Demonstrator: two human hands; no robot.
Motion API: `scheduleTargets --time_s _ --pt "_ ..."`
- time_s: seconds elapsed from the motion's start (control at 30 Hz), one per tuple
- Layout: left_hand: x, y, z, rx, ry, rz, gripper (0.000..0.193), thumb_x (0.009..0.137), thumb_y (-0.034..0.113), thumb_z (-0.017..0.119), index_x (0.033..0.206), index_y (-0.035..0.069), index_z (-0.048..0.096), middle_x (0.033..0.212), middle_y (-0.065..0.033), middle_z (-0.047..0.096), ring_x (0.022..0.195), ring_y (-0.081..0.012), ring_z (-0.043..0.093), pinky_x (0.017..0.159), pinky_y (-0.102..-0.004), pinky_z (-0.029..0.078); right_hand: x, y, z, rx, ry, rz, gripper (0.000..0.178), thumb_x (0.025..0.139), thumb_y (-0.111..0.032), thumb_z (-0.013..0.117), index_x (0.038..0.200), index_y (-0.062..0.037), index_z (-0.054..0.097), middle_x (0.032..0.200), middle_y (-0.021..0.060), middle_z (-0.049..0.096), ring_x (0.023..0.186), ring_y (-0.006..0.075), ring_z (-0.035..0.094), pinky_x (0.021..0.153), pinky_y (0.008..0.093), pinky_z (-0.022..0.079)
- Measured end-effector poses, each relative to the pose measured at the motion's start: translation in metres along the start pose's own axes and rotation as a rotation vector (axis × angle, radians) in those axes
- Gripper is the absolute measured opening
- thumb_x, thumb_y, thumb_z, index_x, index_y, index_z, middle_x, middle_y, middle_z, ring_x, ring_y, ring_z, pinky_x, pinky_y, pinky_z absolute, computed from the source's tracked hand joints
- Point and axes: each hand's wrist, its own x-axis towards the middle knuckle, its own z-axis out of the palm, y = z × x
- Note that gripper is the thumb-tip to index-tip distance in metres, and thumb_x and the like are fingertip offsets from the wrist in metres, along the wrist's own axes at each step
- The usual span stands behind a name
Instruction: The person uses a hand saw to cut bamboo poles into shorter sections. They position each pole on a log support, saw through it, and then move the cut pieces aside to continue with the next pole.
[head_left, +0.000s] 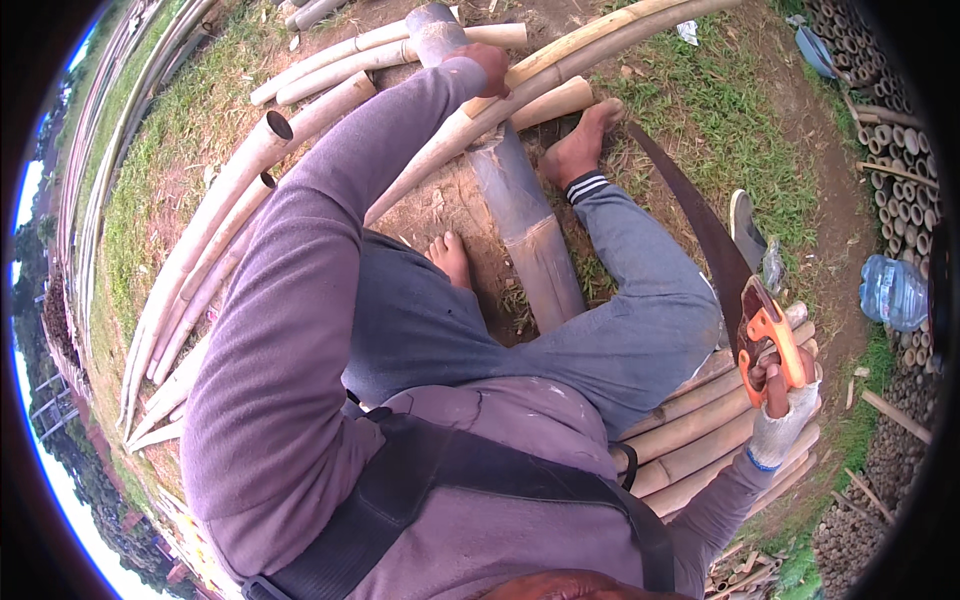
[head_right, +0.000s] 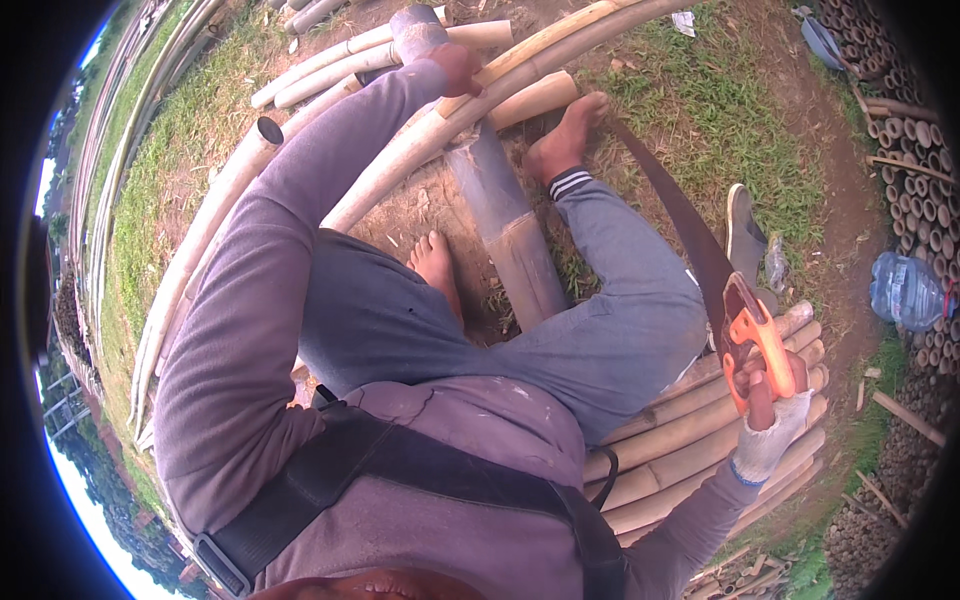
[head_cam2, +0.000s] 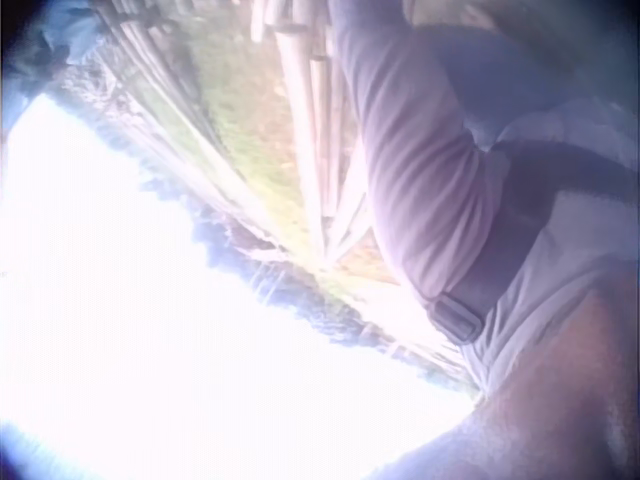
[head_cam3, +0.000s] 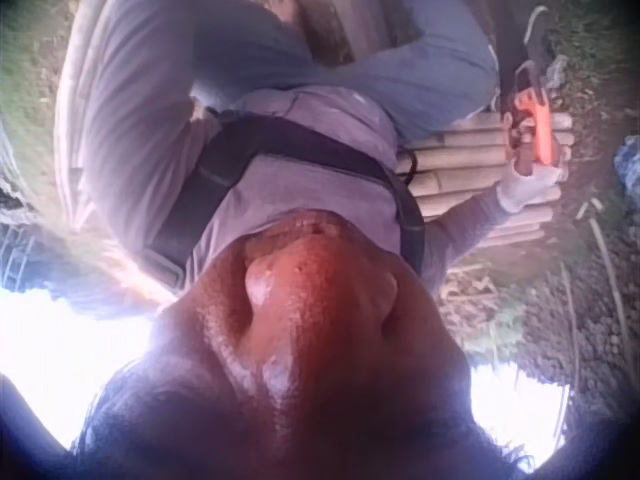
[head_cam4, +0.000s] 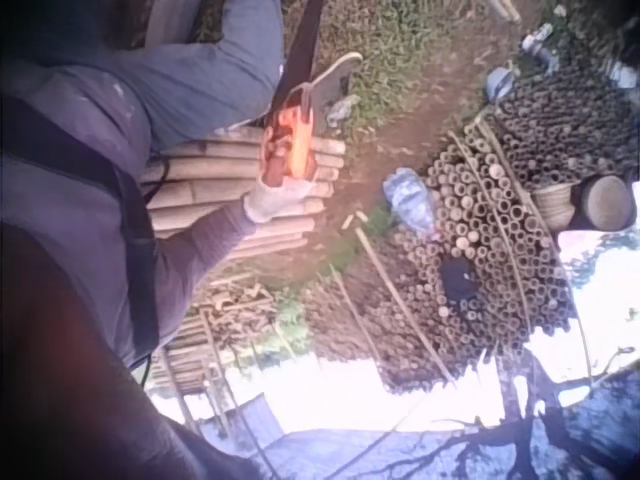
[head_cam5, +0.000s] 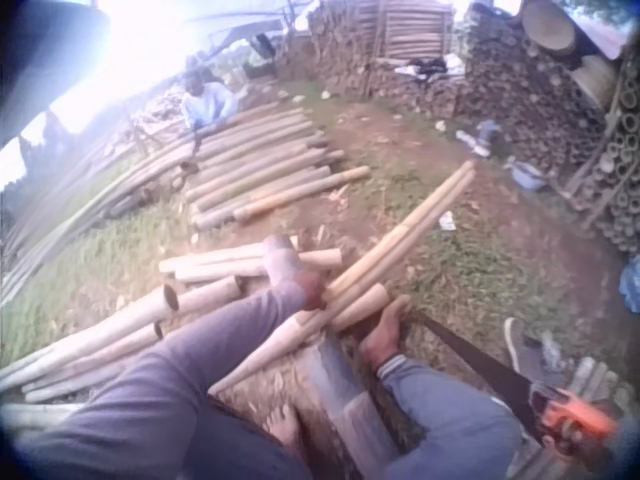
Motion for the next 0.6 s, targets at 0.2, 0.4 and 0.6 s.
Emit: scheduleTargets --time_s 0.2,0.4,0.6 --pt "0.017 -0.005 0.002 0.083 -0.068 0.041 0.06 0.084 0.053 0.088 0.129 0.014 0.078 0.13 -0.0125 0.077 0.12 -0.0383 0.073 0.1 -0.0591 0.058 -0.043 -0.022 0.049 -0.01 -0.163 0.04 0.042 0.088 -0.032 0.084 0.106 0.0015 0.067 0.086 0.007 0.068 0.073 0.0136 0.061 0.069 0.0301 0.05" --pt "0.012 0.001 -0.004 0.093 -0.052 0.033 0.061 0.086 0.051 0.087 0.132 0.012 0.077 0.129 -0.0111 0.078 0.119 -0.0363 0.074 0.1 -0.0573 0.059 -0.034 -0.025 0.157 -0.176 -0.213 -0.362 0.029 0.091 -0.018 0.087 0.102 0.0018 0.07 0.085 0.0093 0.069 0.071 0.0203 0.064 0.067 0.0358 0.052" --pt "0.015 -0.002 -0.001 0.048 -0.043 0.045 0.06 0.085 0.051 0.087 0.129 0.012 0.078 0.127 -0.0118 0.078 0.12 -0.0357 0.073 0.101 -0.0546 0.057 -0.015 -0.008 0.212 -0.116 -0.189 -0.488 0.026 0.092 -0.015 0.087 0.1 0.0008 0.068 0.077 0.0077 0.067 0.065 0.0199 0.062 0.063 0.0358 0.051"
